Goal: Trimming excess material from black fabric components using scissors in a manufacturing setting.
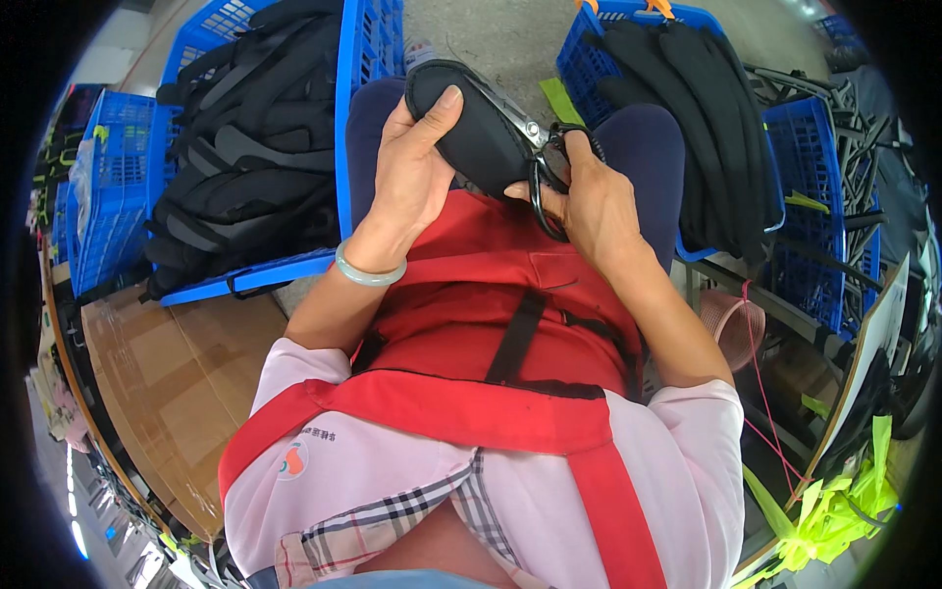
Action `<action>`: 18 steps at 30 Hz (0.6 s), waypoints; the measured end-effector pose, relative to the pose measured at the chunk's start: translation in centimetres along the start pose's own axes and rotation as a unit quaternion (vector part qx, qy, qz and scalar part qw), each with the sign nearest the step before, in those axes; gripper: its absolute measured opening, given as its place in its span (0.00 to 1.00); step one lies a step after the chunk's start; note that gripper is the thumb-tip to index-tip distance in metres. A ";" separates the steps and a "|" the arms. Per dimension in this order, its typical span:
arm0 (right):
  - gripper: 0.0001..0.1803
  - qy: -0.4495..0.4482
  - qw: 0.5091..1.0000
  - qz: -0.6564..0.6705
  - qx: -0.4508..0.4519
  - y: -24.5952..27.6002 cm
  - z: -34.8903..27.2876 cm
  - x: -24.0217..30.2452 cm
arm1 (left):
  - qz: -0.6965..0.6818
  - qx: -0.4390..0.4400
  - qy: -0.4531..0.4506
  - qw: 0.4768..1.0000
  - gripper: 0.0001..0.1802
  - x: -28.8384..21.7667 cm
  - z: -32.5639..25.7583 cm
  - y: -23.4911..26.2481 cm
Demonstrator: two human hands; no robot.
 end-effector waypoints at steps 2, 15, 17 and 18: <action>0.32 -0.020 0.997 0.071 0.031 -0.6 0.2 -0.7 | 0.007 0.005 0.008 1.000 0.07 0.1 0.0 0.3; 0.33 -0.022 0.965 0.206 0.163 0.8 -1.3 -0.3 | 0.055 0.043 -0.006 0.998 0.09 -0.8 0.5 0.4; 0.34 -0.019 0.965 0.208 0.160 1.0 -1.2 0.0 | 0.067 0.055 -0.003 0.996 0.09 -0.8 0.2 -0.1; 0.34 -0.019 0.965 0.208 0.160 1.1 -1.2 0.1 | 0.079 0.065 -0.001 0.995 0.10 -0.7 0.1 -0.3</action>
Point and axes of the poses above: each hand's wrist, its own z-axis towards the middle knuckle, its own y-axis out of the back of the hand, x = y × z, the point moved 7 cm from there along z, towards the middle knuckle, and after that the axes turned 3 degrees about z, right-handed, at the moved point
